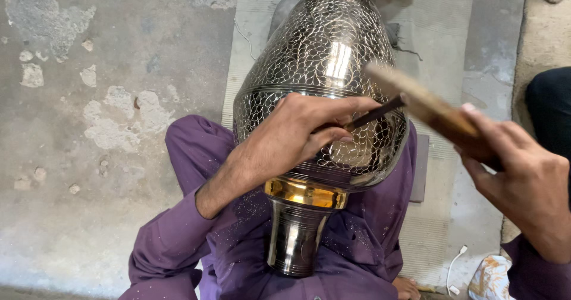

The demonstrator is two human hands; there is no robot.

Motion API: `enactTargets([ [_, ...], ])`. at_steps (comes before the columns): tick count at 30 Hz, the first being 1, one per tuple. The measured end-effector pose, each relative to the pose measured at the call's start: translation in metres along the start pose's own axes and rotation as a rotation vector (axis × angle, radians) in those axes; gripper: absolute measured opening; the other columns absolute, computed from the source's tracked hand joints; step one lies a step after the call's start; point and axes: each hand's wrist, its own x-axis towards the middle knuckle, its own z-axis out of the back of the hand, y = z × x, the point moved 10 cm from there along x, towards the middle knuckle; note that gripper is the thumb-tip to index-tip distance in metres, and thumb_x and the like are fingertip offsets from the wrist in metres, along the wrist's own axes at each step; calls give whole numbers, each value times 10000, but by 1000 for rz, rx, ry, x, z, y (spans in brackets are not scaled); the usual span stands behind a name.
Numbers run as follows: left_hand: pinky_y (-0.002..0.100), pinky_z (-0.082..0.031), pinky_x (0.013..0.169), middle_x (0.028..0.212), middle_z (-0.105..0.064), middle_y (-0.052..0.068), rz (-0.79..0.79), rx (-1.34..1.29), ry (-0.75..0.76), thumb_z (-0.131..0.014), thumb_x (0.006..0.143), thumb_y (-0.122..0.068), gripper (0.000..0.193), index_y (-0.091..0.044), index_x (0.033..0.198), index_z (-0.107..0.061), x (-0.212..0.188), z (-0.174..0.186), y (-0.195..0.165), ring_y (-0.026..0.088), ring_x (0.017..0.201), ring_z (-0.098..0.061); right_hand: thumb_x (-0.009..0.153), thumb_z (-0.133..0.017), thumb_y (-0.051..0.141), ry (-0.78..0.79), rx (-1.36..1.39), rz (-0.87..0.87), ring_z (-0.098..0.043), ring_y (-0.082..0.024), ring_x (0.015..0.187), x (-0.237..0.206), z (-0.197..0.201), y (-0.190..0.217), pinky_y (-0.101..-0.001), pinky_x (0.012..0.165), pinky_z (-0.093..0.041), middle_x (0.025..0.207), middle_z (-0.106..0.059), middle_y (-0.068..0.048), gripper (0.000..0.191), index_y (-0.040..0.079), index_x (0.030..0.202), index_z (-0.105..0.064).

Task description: The person sits on the floor with a large engraved brass vessel on their lap, holds a steel punch against its decorated surface, and repeatedly strikes the punch with a wooden mallet. They reposition the punch around the vessel's bands to continue working the pattern.

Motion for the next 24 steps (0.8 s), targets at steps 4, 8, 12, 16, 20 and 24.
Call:
enactTargets([
  [4, 363, -684, 831, 1132, -794, 9, -52, 10, 28, -733, 915, -139, 527, -244, 1410, -587, 2, 3, -12, 131, 913, -800, 818, -837, 50, -81, 130, 4, -745, -295, 932, -13, -8, -18, -380, 831, -621, 1162, -738, -197, 660, 49, 1441, -620],
  [8, 367, -687, 865, 1174, -786, 13, -94, 14, 23, -720, 934, -110, 533, -233, 1432, -577, 1, 7, -18, 142, 970, -793, 1035, -756, 62, -167, 589, -220, -723, -273, 1043, -27, -24, -63, -335, 904, -601, 1199, -710, -210, 315, -16, 1292, -592],
  [12, 347, -694, 814, 1087, -796, 7, -30, 20, 32, -695, 932, -90, 532, -232, 1431, -577, -1, 1, -10, 117, 861, -796, 1003, -724, 19, -148, 314, -7, -704, -285, 1026, -20, -18, -60, -344, 884, -594, 1185, -696, -226, 429, -44, 1404, -585],
  [16, 311, -706, 779, 1075, -795, 21, 47, 20, -95, -692, 951, -113, 508, -214, 1433, -570, -9, 5, -3, 109, 844, -797, 999, -695, 3, -42, 368, -124, -705, -293, 972, -3, -29, -73, -388, 826, -603, 1136, -711, -238, 327, -41, 1311, -610],
  [20, 310, -712, 712, 973, -799, 47, 109, 8, -181, -667, 1019, -132, 429, -189, 1432, -564, -19, 8, 7, 118, 809, -802, 937, -659, 15, 40, 313, -39, -725, -268, 842, 24, -22, -65, -357, 768, -632, 959, -695, -222, 597, -1, 1518, -524],
  [24, 287, -722, 638, 982, -797, 67, 94, 15, -326, -641, 1056, -71, 388, -167, 1423, -558, -29, 11, 7, 136, 815, -806, 912, -654, -74, -26, 499, 184, -708, -262, 974, 49, 11, -27, -358, 827, -613, 1053, -665, -217, 560, -18, 1440, -476],
])
